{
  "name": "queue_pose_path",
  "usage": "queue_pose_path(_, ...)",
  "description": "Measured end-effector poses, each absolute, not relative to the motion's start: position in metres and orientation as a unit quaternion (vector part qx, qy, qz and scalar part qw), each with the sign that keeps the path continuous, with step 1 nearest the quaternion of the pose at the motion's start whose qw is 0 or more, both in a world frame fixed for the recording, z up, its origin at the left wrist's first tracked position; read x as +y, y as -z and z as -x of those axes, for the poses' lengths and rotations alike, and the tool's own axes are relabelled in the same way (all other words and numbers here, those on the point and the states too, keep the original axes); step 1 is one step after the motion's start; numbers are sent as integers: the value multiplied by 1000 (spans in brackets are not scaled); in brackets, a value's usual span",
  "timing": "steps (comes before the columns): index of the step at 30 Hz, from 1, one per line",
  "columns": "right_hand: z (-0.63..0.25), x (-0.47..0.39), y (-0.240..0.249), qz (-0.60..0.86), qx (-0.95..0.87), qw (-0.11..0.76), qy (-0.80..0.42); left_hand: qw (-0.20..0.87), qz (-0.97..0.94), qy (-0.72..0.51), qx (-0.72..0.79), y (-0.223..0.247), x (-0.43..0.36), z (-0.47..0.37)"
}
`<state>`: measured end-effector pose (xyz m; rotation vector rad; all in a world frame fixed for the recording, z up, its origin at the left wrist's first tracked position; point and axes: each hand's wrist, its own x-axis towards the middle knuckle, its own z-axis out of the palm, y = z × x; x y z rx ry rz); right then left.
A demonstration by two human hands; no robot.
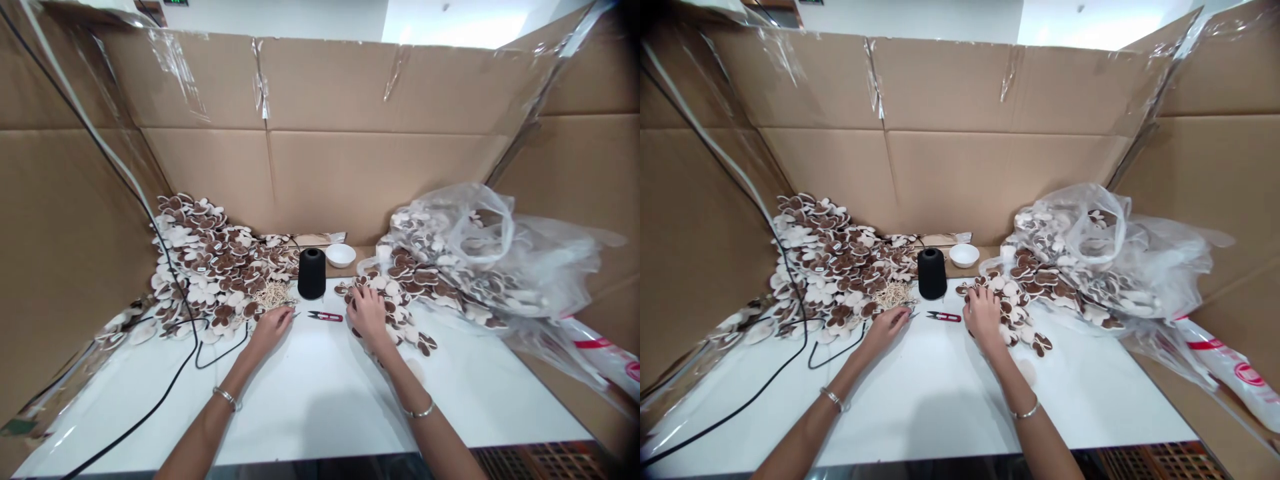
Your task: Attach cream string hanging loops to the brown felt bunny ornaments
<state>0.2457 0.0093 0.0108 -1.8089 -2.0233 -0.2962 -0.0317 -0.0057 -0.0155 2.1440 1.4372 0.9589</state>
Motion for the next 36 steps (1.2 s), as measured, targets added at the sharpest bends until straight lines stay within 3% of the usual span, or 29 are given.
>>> queue_pose_path(5, -265, 10, -13, 669, -718, 190, 26, 183, -774, -338, 503, 20, -4, 32)
queue_pose_path(9, -268, 15, -13, 613, -728, 305, -34, 220, -756, -354, 504, 12, -10, 26)
queue_pose_path(12, -252, 13, -11, 461, -789, 398, -82, 327, -708, -386, 493, 4, -17, 16)
queue_pose_path(19, -195, -19, 8, 290, -817, 432, -248, 612, -534, -425, 399, 9, -23, -5)
queue_pose_path(30, -176, -27, 21, 345, -602, 523, -495, 596, -513, -487, 380, 1, -23, -3)
queue_pose_path(36, -172, -24, 37, 332, -531, 489, -607, 593, -532, -477, 371, 3, -23, 0)
